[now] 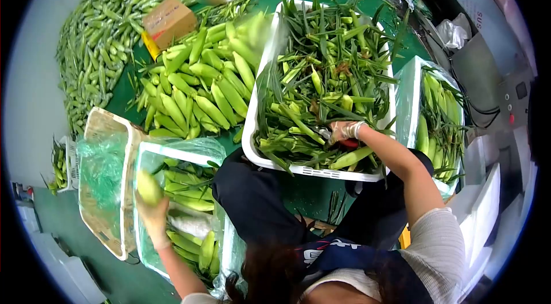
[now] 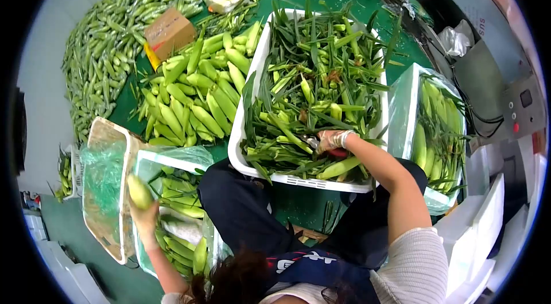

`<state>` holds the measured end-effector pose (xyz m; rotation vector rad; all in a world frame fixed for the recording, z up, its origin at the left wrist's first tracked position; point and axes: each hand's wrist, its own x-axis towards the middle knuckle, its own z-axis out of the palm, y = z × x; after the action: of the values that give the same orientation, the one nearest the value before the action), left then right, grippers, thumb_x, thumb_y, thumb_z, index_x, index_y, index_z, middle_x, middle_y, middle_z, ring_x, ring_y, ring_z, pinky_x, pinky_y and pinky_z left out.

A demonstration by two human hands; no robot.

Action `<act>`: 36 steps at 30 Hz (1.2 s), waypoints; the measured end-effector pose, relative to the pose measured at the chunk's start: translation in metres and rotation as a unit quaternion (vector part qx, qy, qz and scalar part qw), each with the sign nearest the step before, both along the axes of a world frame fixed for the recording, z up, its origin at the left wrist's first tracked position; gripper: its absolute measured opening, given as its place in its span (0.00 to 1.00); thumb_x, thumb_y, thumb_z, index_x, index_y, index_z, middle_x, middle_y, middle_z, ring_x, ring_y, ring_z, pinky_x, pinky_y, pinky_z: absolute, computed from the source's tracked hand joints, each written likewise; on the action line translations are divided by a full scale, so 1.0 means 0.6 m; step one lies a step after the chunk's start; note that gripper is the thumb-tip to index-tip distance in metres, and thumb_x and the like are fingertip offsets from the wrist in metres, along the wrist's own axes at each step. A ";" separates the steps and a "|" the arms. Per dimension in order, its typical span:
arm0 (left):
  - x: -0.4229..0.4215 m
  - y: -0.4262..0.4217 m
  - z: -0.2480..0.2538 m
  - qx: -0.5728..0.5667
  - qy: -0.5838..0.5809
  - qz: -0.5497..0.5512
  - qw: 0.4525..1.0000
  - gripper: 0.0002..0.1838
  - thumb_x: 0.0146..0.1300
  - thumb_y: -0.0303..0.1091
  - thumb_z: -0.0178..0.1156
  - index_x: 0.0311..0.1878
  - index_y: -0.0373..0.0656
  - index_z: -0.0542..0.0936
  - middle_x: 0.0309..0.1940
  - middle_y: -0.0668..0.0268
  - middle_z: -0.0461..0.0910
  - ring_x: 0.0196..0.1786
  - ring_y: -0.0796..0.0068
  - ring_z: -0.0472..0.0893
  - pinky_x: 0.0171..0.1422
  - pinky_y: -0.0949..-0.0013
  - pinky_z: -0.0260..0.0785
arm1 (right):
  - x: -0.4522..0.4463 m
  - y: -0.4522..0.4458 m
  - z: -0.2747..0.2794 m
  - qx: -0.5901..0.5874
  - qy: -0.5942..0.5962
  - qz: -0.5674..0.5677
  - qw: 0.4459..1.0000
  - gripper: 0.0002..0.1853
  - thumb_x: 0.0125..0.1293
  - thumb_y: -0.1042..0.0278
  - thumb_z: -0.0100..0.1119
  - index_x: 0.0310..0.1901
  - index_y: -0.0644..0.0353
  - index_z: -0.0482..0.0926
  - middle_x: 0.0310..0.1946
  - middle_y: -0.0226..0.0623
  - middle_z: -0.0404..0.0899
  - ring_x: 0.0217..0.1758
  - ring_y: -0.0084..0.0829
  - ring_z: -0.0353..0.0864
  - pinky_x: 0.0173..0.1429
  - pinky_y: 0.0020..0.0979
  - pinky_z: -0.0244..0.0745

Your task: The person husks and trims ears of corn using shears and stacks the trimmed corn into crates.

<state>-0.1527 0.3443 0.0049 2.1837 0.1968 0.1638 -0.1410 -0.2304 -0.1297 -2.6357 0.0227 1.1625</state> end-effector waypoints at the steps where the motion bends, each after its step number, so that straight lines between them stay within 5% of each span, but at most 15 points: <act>1: 0.042 -0.072 0.046 0.046 -0.060 -0.045 0.996 0.33 0.44 0.25 0.67 0.57 0.32 0.68 0.39 0.58 0.79 0.38 0.64 0.79 0.47 0.65 0.72 | -0.005 0.005 0.062 0.036 -0.012 -0.045 0.998 0.29 0.46 0.47 0.68 0.42 0.63 0.77 0.37 0.48 0.81 0.41 0.42 0.80 0.45 0.39 0.73; 5: 0.177 -0.339 0.099 0.148 -0.171 -0.219 0.949 0.41 0.38 0.33 0.73 0.61 0.37 0.69 0.48 0.50 0.78 0.53 0.56 0.78 0.57 0.60 0.71 | -0.018 0.020 0.207 0.168 -0.150 -0.129 0.966 0.47 0.45 0.45 0.72 0.62 0.65 0.63 0.55 0.55 0.73 0.56 0.44 0.74 0.59 0.35 0.69; 9: 0.220 -0.575 0.098 0.009 -0.184 -0.337 0.923 0.30 0.41 0.36 0.69 0.51 0.43 0.73 0.41 0.55 0.78 0.43 0.57 0.78 0.51 0.60 0.71 | -0.049 0.019 0.279 0.171 -0.277 -0.211 0.921 0.40 0.47 0.50 0.72 0.55 0.67 0.65 0.44 0.52 0.75 0.48 0.42 0.76 0.55 0.36 0.70; 13: 0.221 -0.654 0.029 0.264 -0.361 -0.271 0.853 0.34 0.36 0.35 0.71 0.52 0.48 0.73 0.42 0.62 0.74 0.47 0.58 0.74 0.56 0.57 0.64 | -0.081 -0.014 0.255 0.218 -0.307 -0.290 0.880 0.40 0.48 0.47 0.71 0.54 0.66 0.64 0.43 0.51 0.75 0.47 0.42 0.75 0.56 0.36 0.69; 14: 0.218 -0.660 0.018 0.265 -0.397 -0.276 0.834 0.36 0.34 0.34 0.72 0.53 0.48 0.72 0.43 0.63 0.74 0.48 0.59 0.73 0.58 0.55 0.62 | -0.080 -0.012 0.247 0.298 -0.311 -0.293 0.853 0.26 0.56 0.57 0.69 0.48 0.61 0.68 0.40 0.39 0.77 0.43 0.32 0.76 0.48 0.30 0.71; 18: 0.186 -0.682 -0.008 0.251 -0.447 -0.349 0.784 0.41 0.29 0.31 0.72 0.56 0.49 0.72 0.47 0.64 0.72 0.53 0.59 0.71 0.64 0.50 0.55 | -0.072 -0.005 0.245 0.640 -0.190 -0.527 0.526 0.17 0.62 0.61 0.63 0.46 0.62 0.73 0.37 0.38 0.78 0.36 0.32 0.80 0.42 0.31 0.78; 22: 0.162 -0.699 -0.024 0.248 -0.473 -0.418 0.736 0.41 0.31 0.27 0.69 0.58 0.50 0.71 0.54 0.63 0.71 0.57 0.60 0.70 0.69 0.50 0.51 | -0.080 -0.015 0.293 0.612 -0.129 -0.534 0.569 0.15 0.57 0.66 0.68 0.41 0.63 0.75 0.32 0.34 0.79 0.36 0.26 0.78 0.42 0.28 0.77; 24: 0.157 -0.699 -0.008 0.300 -0.481 -0.283 0.774 0.41 0.35 0.26 0.68 0.61 0.49 0.69 0.54 0.59 0.71 0.57 0.59 0.70 0.68 0.50 0.53 | -0.079 -0.010 0.268 0.513 -0.232 -0.508 0.652 0.15 0.55 0.69 0.70 0.39 0.62 0.73 0.30 0.31 0.77 0.34 0.23 0.76 0.40 0.26 0.76; 25: 0.148 -0.696 0.001 0.235 -0.356 -0.227 0.876 0.41 0.38 0.27 0.68 0.62 0.46 0.68 0.56 0.53 0.70 0.57 0.57 0.70 0.66 0.52 0.57 | -0.081 0.007 0.256 0.544 -0.273 -0.526 0.594 0.16 0.55 0.69 0.70 0.38 0.60 0.71 0.30 0.29 0.75 0.33 0.22 0.74 0.39 0.25 0.74; 27: 0.175 -0.679 -0.019 -0.163 -0.188 -0.172 0.953 0.35 0.44 0.30 0.70 0.59 0.42 0.69 0.52 0.54 0.72 0.53 0.59 0.72 0.61 0.53 0.63 | -0.079 0.008 0.214 0.419 -0.375 -0.458 0.689 0.24 0.51 0.61 0.73 0.45 0.62 0.71 0.33 0.32 0.76 0.35 0.25 0.75 0.41 0.29 0.74; 28: 0.206 -0.661 -0.057 -0.406 0.026 -0.160 0.899 0.33 0.47 0.32 0.70 0.58 0.42 0.70 0.50 0.57 0.74 0.52 0.60 0.73 0.59 0.54 0.65 | -0.081 0.015 0.215 0.335 -0.403 -0.432 0.734 0.28 0.50 0.59 0.73 0.47 0.64 0.70 0.34 0.34 0.77 0.36 0.27 0.76 0.42 0.31 0.74; 29: 0.195 -0.650 -0.021 -0.583 0.190 -0.315 0.724 0.27 0.55 0.38 0.67 0.57 0.43 0.71 0.46 0.63 0.76 0.50 0.66 0.75 0.56 0.56 0.67 | -0.088 0.032 0.245 0.302 -0.425 -0.400 0.754 0.34 0.46 0.55 0.74 0.50 0.65 0.69 0.36 0.41 0.79 0.37 0.34 0.79 0.43 0.34 0.75; 30: 0.186 -0.660 -0.015 -0.592 0.251 -0.247 0.725 0.25 0.58 0.45 0.64 0.56 0.44 0.73 0.46 0.64 0.77 0.49 0.68 0.76 0.57 0.59 0.67 | -0.088 0.042 0.239 0.256 -0.439 -0.366 0.779 0.35 0.46 0.56 0.72 0.51 0.67 0.68 0.37 0.49 0.79 0.38 0.42 0.80 0.43 0.37 0.75; 32: 0.187 -0.682 -0.038 -0.458 0.079 -0.231 0.855 0.27 0.59 0.50 0.64 0.56 0.44 0.74 0.48 0.64 0.77 0.50 0.69 0.76 0.56 0.61 0.68 | -0.076 0.054 0.218 0.186 -0.471 -0.292 0.811 0.36 0.45 0.57 0.71 0.52 0.68 0.66 0.35 0.52 0.79 0.36 0.49 0.80 0.41 0.40 0.76; 36: 0.185 -0.667 -0.039 -0.598 0.232 -0.219 0.735 0.28 0.59 0.49 0.65 0.57 0.43 0.74 0.51 0.65 0.77 0.52 0.68 0.76 0.57 0.63 0.70 | -0.078 0.064 0.206 0.131 -0.425 -0.304 0.842 0.32 0.43 0.61 0.70 0.50 0.67 0.70 0.35 0.51 0.79 0.37 0.46 0.79 0.42 0.39 0.75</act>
<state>-0.0418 -0.0559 -0.0186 0.8647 0.0213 -0.6368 -0.1876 -0.1918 -0.0059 -2.3650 0.4521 -0.2255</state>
